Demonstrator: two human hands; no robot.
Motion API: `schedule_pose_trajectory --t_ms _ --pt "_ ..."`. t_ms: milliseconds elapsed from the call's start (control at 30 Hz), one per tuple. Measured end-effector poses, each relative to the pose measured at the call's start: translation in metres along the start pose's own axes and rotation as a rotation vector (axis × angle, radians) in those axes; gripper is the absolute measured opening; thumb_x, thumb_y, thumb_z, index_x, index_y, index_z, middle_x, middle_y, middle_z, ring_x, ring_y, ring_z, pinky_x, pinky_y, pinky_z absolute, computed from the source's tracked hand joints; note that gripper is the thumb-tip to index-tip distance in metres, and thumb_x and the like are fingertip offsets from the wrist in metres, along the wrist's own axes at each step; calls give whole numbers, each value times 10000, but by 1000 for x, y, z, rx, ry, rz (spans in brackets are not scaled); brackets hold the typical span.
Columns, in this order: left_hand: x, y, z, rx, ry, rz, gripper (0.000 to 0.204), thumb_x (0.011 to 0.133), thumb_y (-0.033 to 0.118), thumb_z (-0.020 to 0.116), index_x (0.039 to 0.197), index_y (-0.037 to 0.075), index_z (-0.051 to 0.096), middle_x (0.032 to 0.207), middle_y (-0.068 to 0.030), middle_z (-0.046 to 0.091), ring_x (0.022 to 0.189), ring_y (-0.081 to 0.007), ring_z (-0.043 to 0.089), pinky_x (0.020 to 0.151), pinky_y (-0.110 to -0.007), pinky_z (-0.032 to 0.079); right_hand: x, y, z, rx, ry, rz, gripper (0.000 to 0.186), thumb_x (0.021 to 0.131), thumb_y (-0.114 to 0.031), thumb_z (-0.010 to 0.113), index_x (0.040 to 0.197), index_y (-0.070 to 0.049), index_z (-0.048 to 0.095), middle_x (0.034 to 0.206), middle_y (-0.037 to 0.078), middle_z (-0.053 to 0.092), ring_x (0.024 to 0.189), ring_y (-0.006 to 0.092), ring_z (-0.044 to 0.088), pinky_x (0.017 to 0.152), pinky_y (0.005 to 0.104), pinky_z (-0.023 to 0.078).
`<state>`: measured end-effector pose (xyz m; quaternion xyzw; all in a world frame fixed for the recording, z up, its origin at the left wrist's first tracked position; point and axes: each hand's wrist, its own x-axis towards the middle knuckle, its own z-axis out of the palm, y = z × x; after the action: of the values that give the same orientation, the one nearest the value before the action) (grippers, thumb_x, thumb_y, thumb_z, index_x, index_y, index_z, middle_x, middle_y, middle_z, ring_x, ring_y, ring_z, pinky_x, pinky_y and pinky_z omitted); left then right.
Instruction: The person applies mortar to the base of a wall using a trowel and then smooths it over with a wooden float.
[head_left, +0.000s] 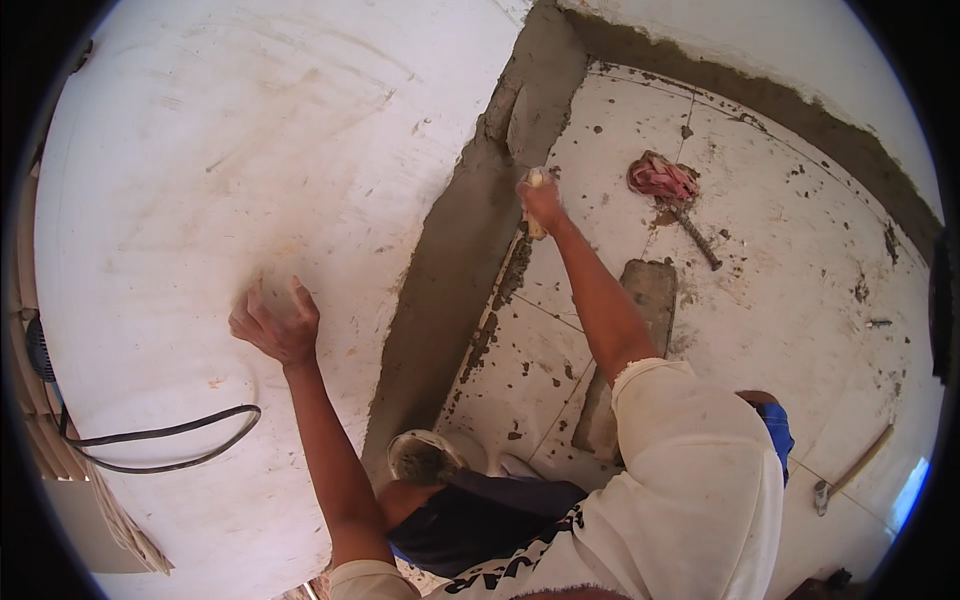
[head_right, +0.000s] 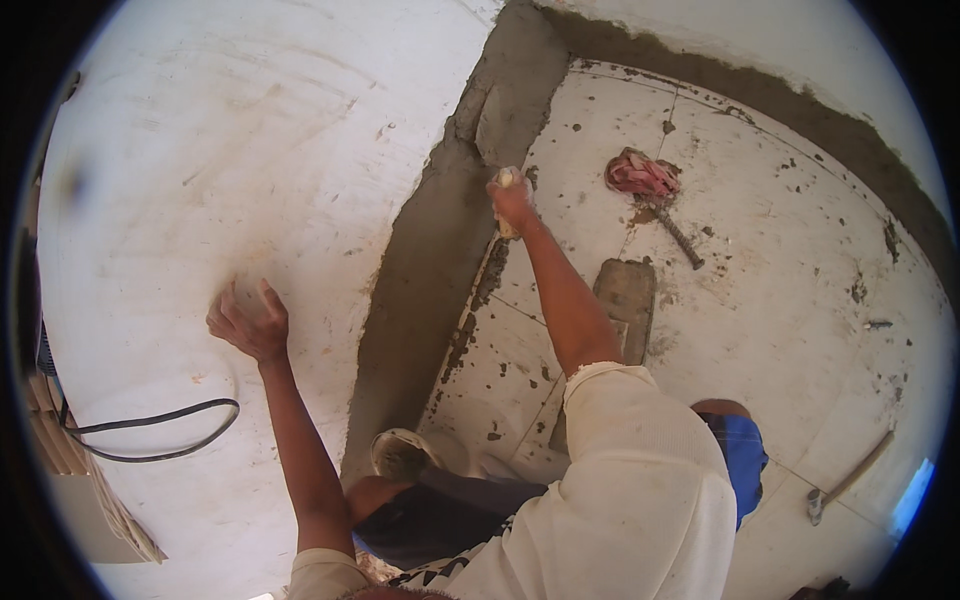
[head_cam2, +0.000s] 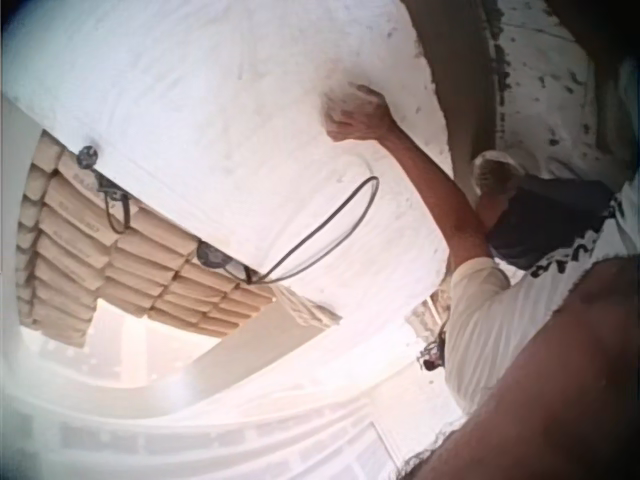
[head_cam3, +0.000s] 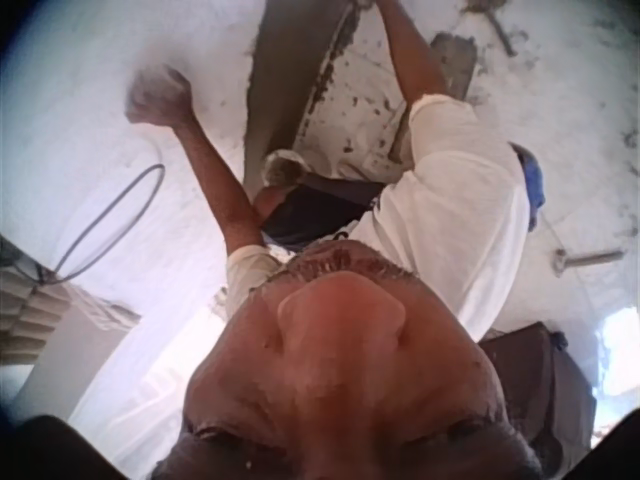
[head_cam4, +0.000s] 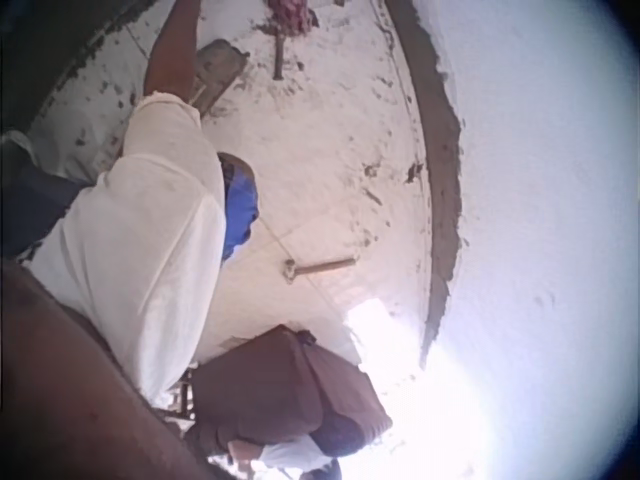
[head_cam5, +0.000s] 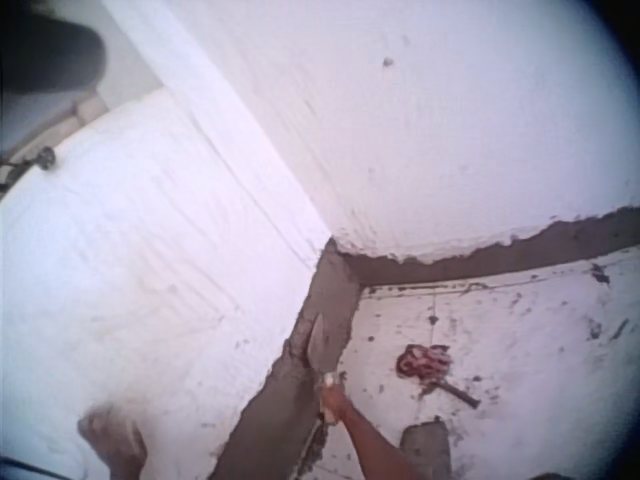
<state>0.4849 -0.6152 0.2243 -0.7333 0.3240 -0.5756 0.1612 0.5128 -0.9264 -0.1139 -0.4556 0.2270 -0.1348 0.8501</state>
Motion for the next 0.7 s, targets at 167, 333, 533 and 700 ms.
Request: schedule_pose_trajectory --t_ms 167,333,533,700 --pt "-4 -5 0 5 0 -8 478 816 332 748 1174 65 577 1079 -115 581 1006 -321 532 862 -464 408 -23 19 25 -66 -52 7 157 852 -102 656 940 -91 527 691 13 541 512 120 522 451 311 474" --pt "3 13 10 -38 20 -27 473 817 327 749 1171 68 572 1082 -114 589 1014 -322 535 862 -468 413 -12 52 24 -341 72 -101 494 820 -222 711 1228 -22 518 983 190 635 883 340 634 767 432 524" --pt "2 -1 -1 22 10 -17 476 819 335 749 1175 74 570 1089 -113 588 1020 -321 537 866 -468 413 -77 46 77 -411 141 -149 525 805 -261 707 1236 -26 521 1115 267 629 1057 454 605 905 485 493" --pt "-1 5 6 24 12 -40 459 827 337 742 1170 80 577 1090 -108 588 1027 -320 539 867 -469 413 -116 49 93 -444 111 -95 530 800 -259 695 1248 -42 513 1100 276 629 1056 467 596 890 503 487"
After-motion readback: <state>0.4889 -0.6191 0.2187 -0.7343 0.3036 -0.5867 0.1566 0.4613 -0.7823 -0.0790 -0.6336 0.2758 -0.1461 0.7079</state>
